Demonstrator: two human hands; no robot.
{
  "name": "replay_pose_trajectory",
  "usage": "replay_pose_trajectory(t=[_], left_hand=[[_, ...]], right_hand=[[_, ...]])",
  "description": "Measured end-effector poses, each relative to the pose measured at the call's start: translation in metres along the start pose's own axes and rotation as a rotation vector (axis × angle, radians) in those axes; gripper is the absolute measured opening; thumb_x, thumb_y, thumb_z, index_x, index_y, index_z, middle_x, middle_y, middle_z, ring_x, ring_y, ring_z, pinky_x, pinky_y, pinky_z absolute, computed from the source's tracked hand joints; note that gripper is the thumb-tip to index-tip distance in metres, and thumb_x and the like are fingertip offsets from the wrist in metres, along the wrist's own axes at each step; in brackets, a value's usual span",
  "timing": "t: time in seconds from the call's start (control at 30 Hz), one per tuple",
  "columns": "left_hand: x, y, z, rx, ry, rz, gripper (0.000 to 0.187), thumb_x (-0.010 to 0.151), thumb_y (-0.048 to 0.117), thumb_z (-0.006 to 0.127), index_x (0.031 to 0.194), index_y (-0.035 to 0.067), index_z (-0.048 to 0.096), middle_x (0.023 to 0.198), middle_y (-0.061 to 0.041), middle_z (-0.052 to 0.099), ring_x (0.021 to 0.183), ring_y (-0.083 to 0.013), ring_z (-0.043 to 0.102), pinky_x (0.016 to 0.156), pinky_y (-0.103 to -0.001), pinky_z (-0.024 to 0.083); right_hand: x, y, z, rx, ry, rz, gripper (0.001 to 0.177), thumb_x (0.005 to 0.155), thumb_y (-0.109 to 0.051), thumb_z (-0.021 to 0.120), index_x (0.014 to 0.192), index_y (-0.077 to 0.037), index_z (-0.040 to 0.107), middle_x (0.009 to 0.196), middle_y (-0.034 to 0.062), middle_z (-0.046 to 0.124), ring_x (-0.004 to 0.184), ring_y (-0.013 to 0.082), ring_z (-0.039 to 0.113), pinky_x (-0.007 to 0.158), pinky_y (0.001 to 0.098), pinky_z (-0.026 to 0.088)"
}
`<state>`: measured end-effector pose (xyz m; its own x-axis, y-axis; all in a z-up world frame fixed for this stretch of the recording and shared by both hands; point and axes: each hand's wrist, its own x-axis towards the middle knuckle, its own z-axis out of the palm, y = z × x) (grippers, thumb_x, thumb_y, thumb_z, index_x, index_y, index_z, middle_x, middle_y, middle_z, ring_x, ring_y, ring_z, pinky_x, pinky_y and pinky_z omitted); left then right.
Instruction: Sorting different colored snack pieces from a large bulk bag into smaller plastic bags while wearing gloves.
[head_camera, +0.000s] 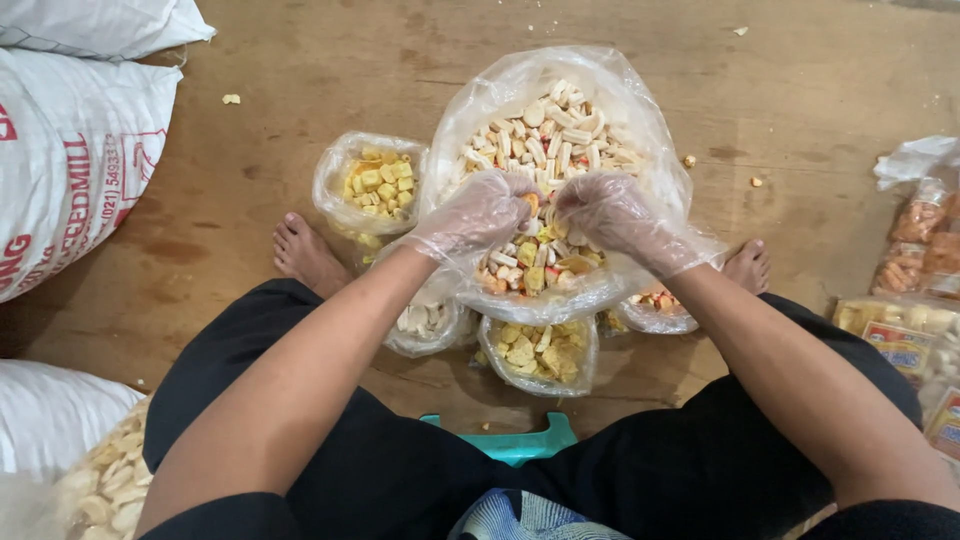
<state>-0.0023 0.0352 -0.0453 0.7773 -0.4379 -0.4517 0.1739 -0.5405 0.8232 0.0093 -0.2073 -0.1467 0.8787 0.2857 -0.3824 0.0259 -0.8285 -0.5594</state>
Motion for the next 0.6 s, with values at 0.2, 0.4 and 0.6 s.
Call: replay_pose_trajectory(t=[0.2, 0.4, 0.6], left_hand=[[0.011, -0.001, -0.004, -0.184, 0.134, -0.007, 0.032, 0.075, 0.022, 0.057, 0.097, 0.027, 0.079, 0.060, 0.004, 0.067, 0.065, -0.0103, 0.068, 0.062, -0.026, 0.055], [0.041, -0.015, -0.003, -0.233, 0.249, 0.177, 0.025, 0.082, 0.018, 0.058, 0.094, 0.024, 0.079, 0.073, -0.003, 0.072, 0.074, -0.0132, 0.069, 0.068, -0.029, 0.056], [0.030, 0.006, 0.003, -0.339, 0.355, 0.193, 0.025, 0.085, 0.013, 0.056, 0.086, 0.022, 0.078, 0.065, -0.001, 0.067, 0.064, -0.0102, 0.062, 0.061, -0.025, 0.053]], right_hand=[[-0.026, -0.058, -0.049, 0.172, 0.067, 0.021, 0.020, 0.077, -0.013, 0.073, 0.095, -0.021, 0.077, 0.092, 0.0035, 0.074, 0.099, 0.0198, 0.072, 0.088, 0.0352, 0.056], [-0.056, -0.110, -0.096, 0.642, 0.017, 0.166, 0.045, 0.083, 0.001, 0.067, 0.128, 0.000, 0.067, 0.101, 0.0106, 0.063, 0.086, 0.0169, 0.071, 0.080, 0.0274, 0.064], [-0.063, -0.110, -0.101, 0.791, 0.139, 0.263, 0.022, 0.087, -0.009, 0.069, 0.108, -0.003, 0.072, 0.087, 0.0118, 0.073, 0.073, 0.0132, 0.074, 0.074, 0.0216, 0.065]])
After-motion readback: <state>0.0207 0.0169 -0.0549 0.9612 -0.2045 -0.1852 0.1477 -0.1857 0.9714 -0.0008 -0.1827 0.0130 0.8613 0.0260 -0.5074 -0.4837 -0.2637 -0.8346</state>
